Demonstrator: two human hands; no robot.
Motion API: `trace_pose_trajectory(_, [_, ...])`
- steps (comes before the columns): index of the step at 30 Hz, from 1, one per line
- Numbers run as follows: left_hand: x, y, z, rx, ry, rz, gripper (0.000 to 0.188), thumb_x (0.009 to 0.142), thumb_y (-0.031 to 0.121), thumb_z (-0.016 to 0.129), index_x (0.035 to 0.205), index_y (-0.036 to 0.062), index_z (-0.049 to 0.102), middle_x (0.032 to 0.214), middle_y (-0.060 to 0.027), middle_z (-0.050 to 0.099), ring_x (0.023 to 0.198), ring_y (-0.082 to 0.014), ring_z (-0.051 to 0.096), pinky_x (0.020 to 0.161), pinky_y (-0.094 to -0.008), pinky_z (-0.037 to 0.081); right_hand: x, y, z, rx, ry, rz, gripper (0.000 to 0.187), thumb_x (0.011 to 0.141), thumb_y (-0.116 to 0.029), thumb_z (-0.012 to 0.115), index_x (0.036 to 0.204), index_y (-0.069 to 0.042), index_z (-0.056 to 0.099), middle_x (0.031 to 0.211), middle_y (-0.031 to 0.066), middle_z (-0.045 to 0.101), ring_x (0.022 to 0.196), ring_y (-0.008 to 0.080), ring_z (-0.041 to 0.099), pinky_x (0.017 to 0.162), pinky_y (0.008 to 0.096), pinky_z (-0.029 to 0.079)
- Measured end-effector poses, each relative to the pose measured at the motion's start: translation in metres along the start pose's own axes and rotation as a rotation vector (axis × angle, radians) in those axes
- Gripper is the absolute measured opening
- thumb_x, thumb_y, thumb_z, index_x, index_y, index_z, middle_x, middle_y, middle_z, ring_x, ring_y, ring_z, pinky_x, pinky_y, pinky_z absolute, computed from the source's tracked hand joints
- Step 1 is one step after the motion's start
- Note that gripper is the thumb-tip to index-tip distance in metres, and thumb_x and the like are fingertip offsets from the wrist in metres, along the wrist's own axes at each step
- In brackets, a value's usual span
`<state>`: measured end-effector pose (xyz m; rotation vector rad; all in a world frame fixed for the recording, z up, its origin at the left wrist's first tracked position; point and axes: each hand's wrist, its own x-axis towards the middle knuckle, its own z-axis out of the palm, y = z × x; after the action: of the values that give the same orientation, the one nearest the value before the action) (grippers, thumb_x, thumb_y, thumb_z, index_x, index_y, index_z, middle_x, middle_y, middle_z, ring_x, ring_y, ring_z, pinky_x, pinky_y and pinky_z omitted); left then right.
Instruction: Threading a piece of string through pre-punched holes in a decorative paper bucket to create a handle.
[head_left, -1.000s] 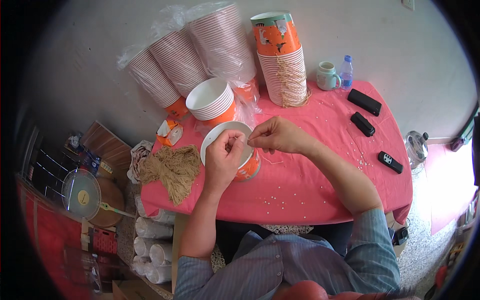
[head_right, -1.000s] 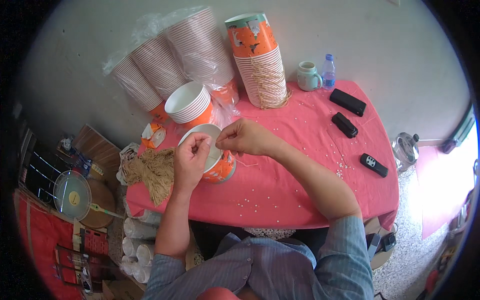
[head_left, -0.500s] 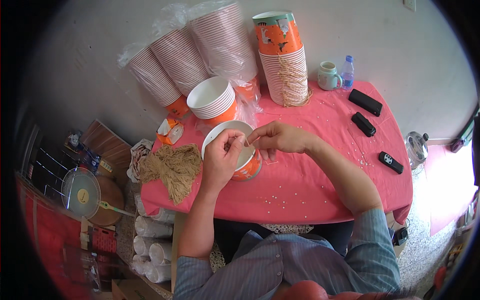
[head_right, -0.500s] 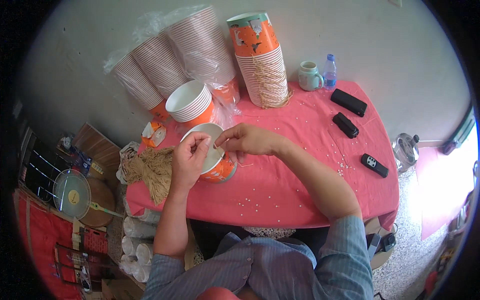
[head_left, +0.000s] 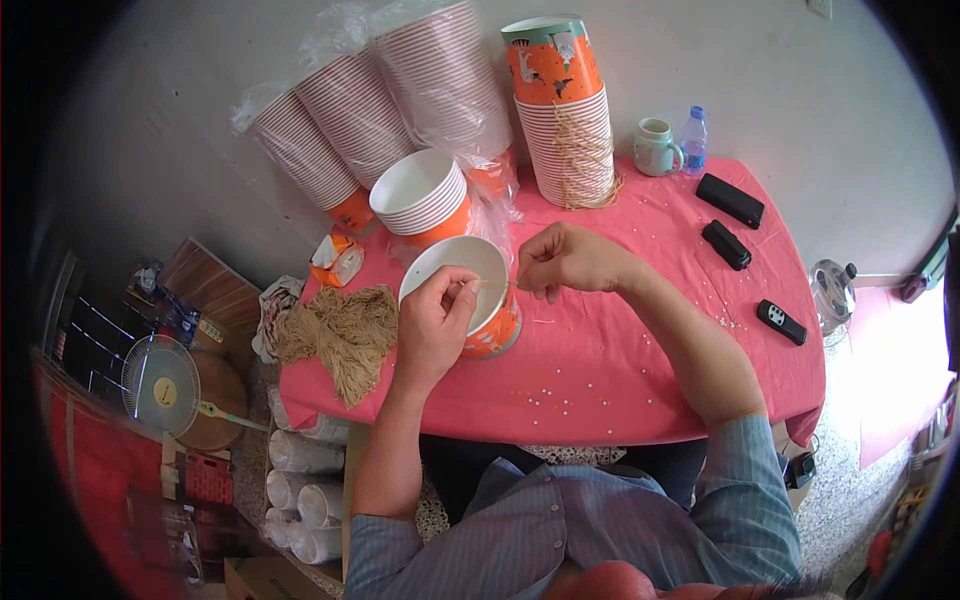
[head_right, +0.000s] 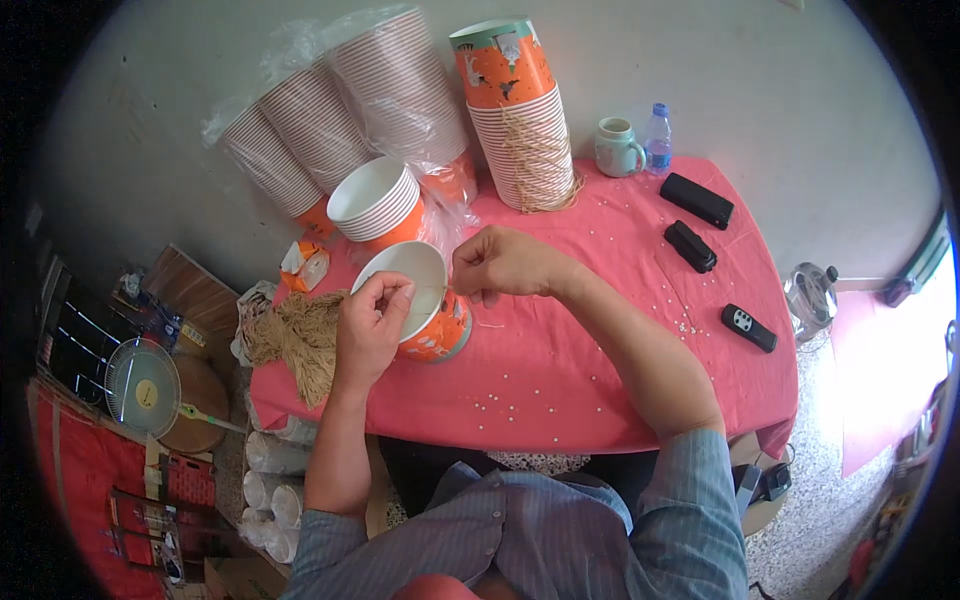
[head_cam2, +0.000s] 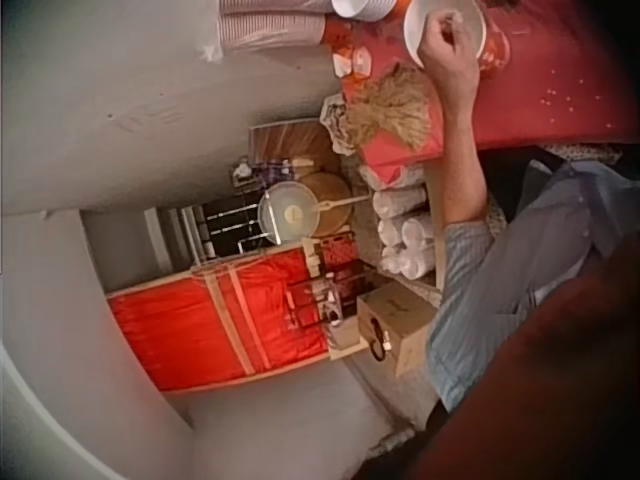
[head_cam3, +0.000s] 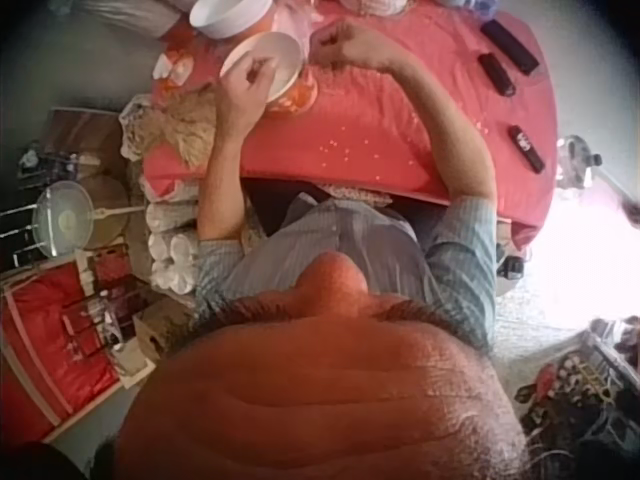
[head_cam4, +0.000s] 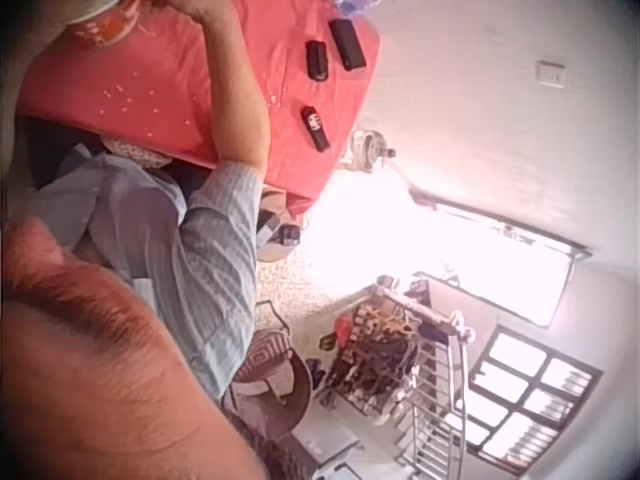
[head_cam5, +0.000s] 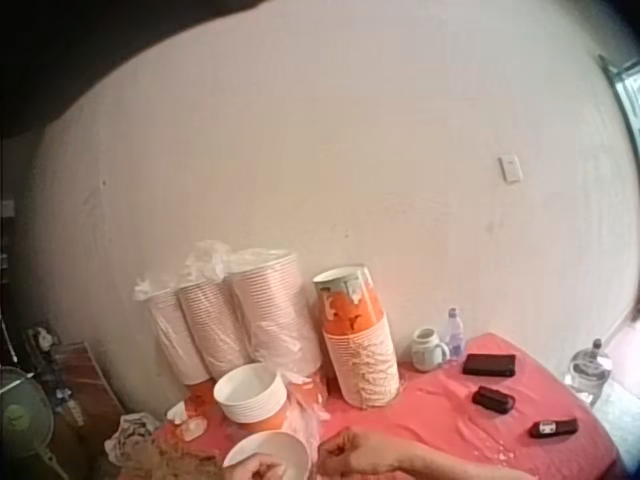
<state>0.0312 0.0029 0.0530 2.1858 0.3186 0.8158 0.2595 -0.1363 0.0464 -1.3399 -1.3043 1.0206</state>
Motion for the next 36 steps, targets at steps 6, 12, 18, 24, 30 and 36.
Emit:
trace_pose_trajectory(6, [-0.003, 0.000, 0.000, 0.064, -0.014, -0.022, 0.011, 0.104, 0.008, 0.070, 0.106, -0.0028, 0.070, 0.075, -0.0058, 0.067, 0.066, -0.0099, 0.061, 0.063, -0.0312, 0.050, -0.001, -0.001, -0.001, -0.072, 0.021, 0.031, 0.012, 0.094, -0.010, 0.073, 0.085, -0.001, 0.074, 0.075, 0.0021, 0.070, 0.069, 0.0102, 0.068, 0.064, 0.0277, 0.057])
trace_pose_trajectory(12, [-0.003, 0.002, 0.003, 0.081, -0.031, -0.022, 0.012, 0.103, 0.009, 0.070, 0.106, -0.0029, 0.071, 0.075, -0.0067, 0.067, 0.066, -0.0102, 0.061, 0.063, -0.0311, 0.050, -0.007, -0.009, -0.008, -0.170, 0.031, 0.036, 0.011, 0.095, -0.010, 0.072, 0.089, -0.002, 0.074, 0.077, 0.0017, 0.070, 0.070, 0.0100, 0.067, 0.067, 0.0288, 0.057])
trace_pose_trajectory(18, [-0.006, -0.007, 0.000, 0.064, -0.014, -0.024, 0.014, 0.104, 0.010, 0.070, 0.107, -0.0029, 0.072, 0.081, -0.0083, 0.072, 0.069, -0.0119, 0.063, 0.066, -0.0315, 0.052, -0.019, -0.018, -0.022, -0.311, 0.003, -0.208, 0.011, 0.101, -0.013, 0.071, 0.100, -0.001, 0.073, 0.097, 0.0046, 0.075, 0.092, 0.0127, 0.072, 0.085, 0.0310, 0.059])
trace_pose_trajectory(24, [-0.007, 0.005, -0.003, 0.154, -0.103, 0.001, 0.016, 0.105, 0.011, 0.069, 0.111, -0.0040, 0.073, 0.094, -0.0134, 0.076, 0.083, -0.0201, 0.072, 0.074, -0.0351, 0.056, -0.041, -0.050, -0.023, 0.088, 0.039, -0.198, 0.012, 0.101, -0.010, 0.066, 0.101, 0.000, 0.073, 0.096, 0.0085, 0.076, 0.093, 0.0156, 0.074, 0.087, 0.0315, 0.060])
trace_pose_trajectory(30, [-0.004, 0.040, 0.016, 0.073, -0.013, 0.103, 0.018, 0.104, 0.010, 0.070, 0.115, -0.0039, 0.075, 0.106, -0.0160, 0.075, 0.097, -0.0272, 0.075, 0.083, -0.0360, 0.058, -0.047, -0.062, -0.014, 0.108, 0.066, -0.192, 0.011, 0.103, -0.009, 0.069, 0.103, 0.002, 0.071, 0.091, 0.0079, 0.076, 0.086, 0.0154, 0.074, 0.082, 0.0320, 0.061])
trace_pose_trajectory(36, [0.003, 0.055, 0.035, 0.159, 0.021, 0.262, 0.017, 0.096, 0.002, 0.078, 0.112, -0.0016, 0.076, 0.105, -0.0143, 0.076, 0.096, -0.0289, 0.076, 0.083, -0.0380, 0.059, -0.050, -0.067, -0.011, 0.155, 0.100, -0.213, 0.012, 0.103, -0.010, 0.070, 0.102, 0.002, 0.071, 0.089, 0.0073, 0.075, 0.079, 0.0140, 0.073, 0.077, 0.0300, 0.061])
